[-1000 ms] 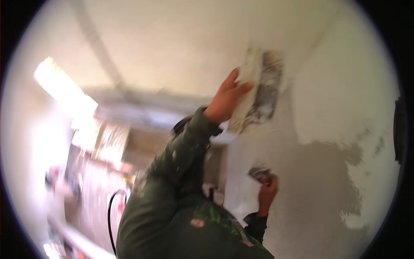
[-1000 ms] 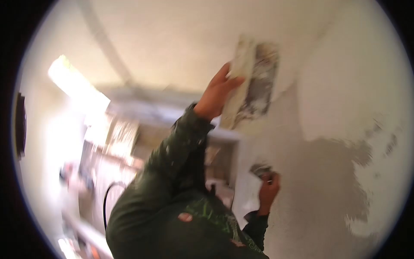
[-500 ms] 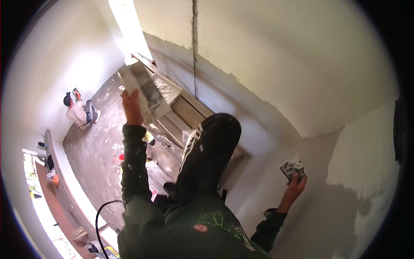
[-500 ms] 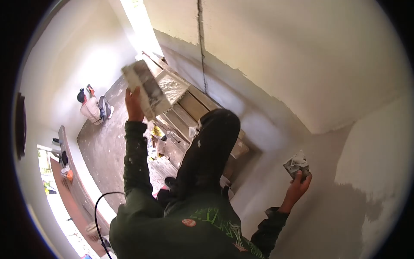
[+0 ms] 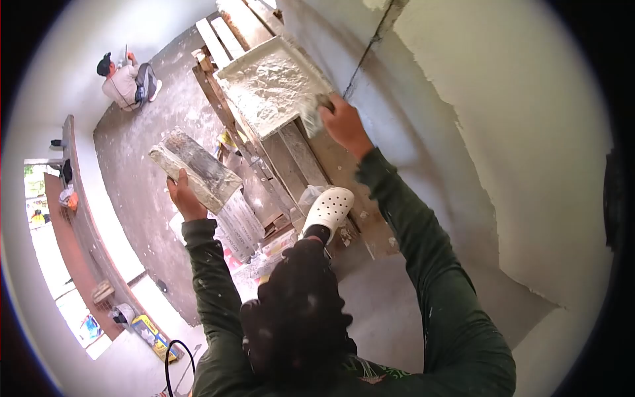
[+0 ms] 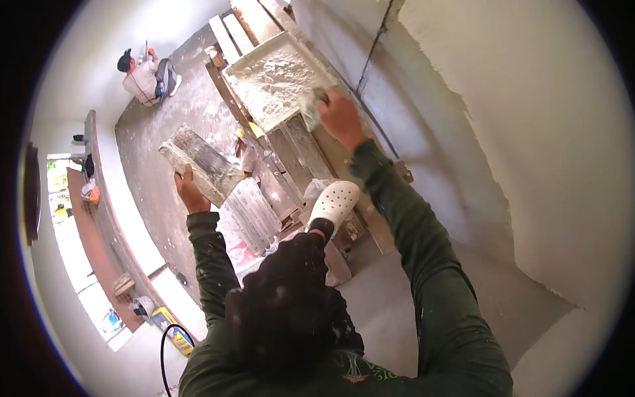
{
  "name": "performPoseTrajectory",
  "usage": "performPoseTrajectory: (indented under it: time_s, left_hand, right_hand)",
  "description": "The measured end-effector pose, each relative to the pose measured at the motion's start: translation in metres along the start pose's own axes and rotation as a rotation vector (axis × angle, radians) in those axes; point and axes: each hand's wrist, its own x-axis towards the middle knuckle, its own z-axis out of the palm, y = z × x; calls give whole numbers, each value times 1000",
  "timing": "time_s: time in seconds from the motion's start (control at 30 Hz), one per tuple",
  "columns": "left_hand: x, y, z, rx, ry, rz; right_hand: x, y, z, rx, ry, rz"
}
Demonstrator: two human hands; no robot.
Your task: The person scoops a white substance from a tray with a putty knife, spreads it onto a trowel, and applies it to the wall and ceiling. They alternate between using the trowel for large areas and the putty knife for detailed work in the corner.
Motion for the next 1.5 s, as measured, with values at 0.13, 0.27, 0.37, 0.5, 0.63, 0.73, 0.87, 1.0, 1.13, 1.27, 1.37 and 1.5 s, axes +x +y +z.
performPoseTrajectory:
  time_s: [0.13,0.27,0.37,0.5,0.63,0.73,0.87,1.0,1.13,1.27,1.37,1.5]
  left_hand:
    - [1,-51,5,-72,29,-81]
    - [5,-65,12,-42,-12,-105]
    - [16,-59,19,-47,-35,-83]
    - [19,-43,33,-79,-37,-101]
    - [20,-48,30,-120,-57,-121]
    - [22,-54,30,-127,-81,-125]
    - [23,-58,39,-144,-107,-159]
    - [19,-54,46,-117,-137,-160]
    - [15,-49,57,-131,-174,-194]
    - [4,-38,90,-189,-319,-327]
    - [-9,-15,127,-214,-454,-424]
    - [-24,11,167,-395,-646,-598]
  right_hand:
    - [62,4,78,-86,-76,-76]
    - [88,6,119,-158,-137,-84]
    - [97,14,147,-136,-184,-84]
    - [84,17,191,-138,-233,-164]
    - [74,7,206,-121,-304,-54]
    - [70,15,199,5,-273,-44]
    - [77,30,186,102,-246,33]
    - [83,48,188,186,-248,146]
    - [81,43,165,611,-345,352]
    - [69,-13,85,843,-291,335]
    - [60,-34,35,761,-112,71]
    - [34,-29,-9,69,172,-586]
